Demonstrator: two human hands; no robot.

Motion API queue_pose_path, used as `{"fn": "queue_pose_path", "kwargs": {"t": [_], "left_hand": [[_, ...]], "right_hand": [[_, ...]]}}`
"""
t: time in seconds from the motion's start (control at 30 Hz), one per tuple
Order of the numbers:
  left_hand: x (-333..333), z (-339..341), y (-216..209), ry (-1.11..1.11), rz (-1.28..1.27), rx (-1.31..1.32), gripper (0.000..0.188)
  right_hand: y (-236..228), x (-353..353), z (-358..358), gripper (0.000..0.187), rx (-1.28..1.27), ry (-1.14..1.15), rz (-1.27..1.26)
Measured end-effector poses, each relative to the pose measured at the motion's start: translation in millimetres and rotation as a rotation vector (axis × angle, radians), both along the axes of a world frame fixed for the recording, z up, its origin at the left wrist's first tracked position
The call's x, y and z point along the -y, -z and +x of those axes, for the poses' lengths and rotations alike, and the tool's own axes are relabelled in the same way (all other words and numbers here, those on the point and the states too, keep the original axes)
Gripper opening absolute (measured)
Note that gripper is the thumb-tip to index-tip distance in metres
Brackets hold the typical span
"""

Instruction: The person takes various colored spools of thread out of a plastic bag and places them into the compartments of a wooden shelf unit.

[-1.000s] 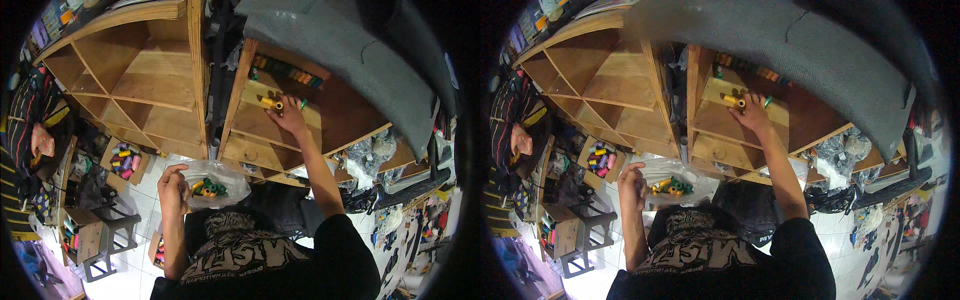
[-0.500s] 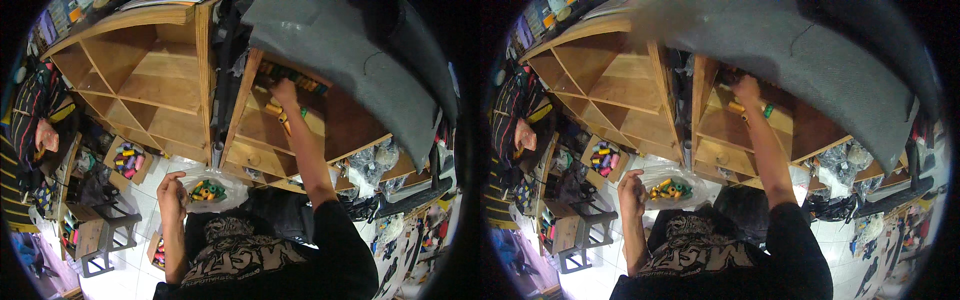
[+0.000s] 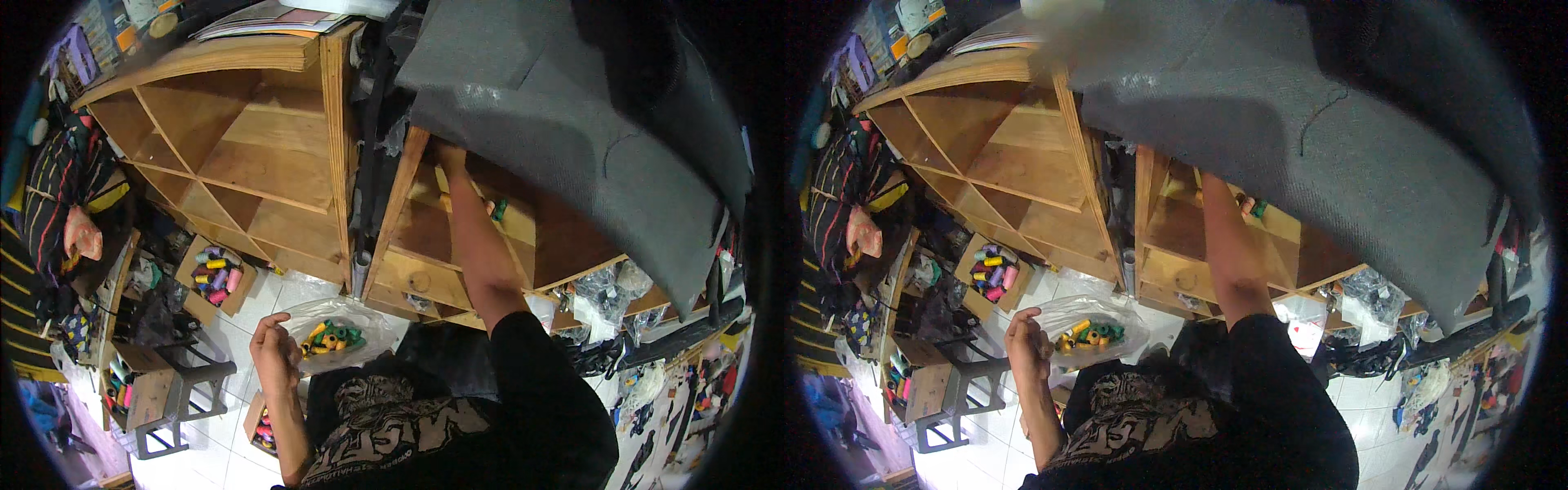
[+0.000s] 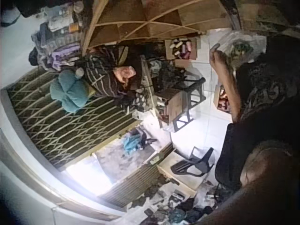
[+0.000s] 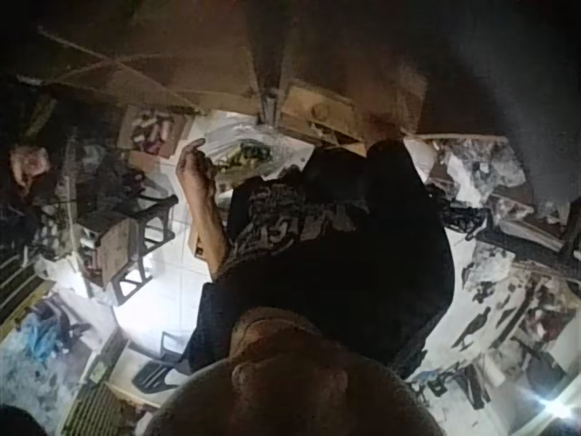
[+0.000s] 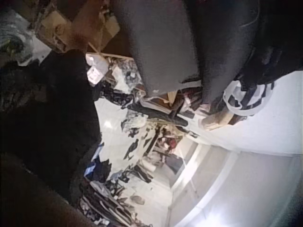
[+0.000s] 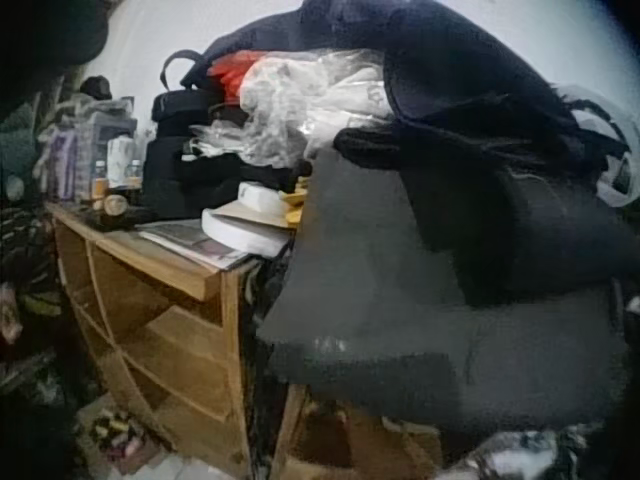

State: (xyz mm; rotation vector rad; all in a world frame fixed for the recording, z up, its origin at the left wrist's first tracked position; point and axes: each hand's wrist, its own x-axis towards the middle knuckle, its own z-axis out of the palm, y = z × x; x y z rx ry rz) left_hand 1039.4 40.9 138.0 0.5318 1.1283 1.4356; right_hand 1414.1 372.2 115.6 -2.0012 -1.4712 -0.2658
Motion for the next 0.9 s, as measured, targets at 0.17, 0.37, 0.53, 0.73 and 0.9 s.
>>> {"fn": "queue_pose_path", "kwargs": {"t": [0.17,0.37,0.53,0.73,0.9], "left_hand": [[-2.0,-0.8,-2.8,-0.011,-0.004,-0.013,0.019],[-3.5,-5.0,-5.0,-0.025,-0.016,-0.013,0.020],[-3.1,-4.7,-0.5,-0.038,-0.008,-0.005,0.021],[-8.2,-2.2,-2.0,-0.031,-0.008,-0.015,0.019],[-13.2,-0.6,-1.1,0.021,0.010,0.004,0.018]], "right_hand": [[15.0,-4.0,-9.1,0.035,-0.006,0.002,0.085],[20.9,-5.0,-13.2,0.036,-0.019,0.008,0.131],[25.7,-6.2,-23.1,0.036,-0.028,0.013,0.155],[25.6,-5.4,-21.2,0.036,-0.032,0.014,0.161],[25.4,-3.4,-21.0,0.036,-0.035,0.003,0.150]]}}
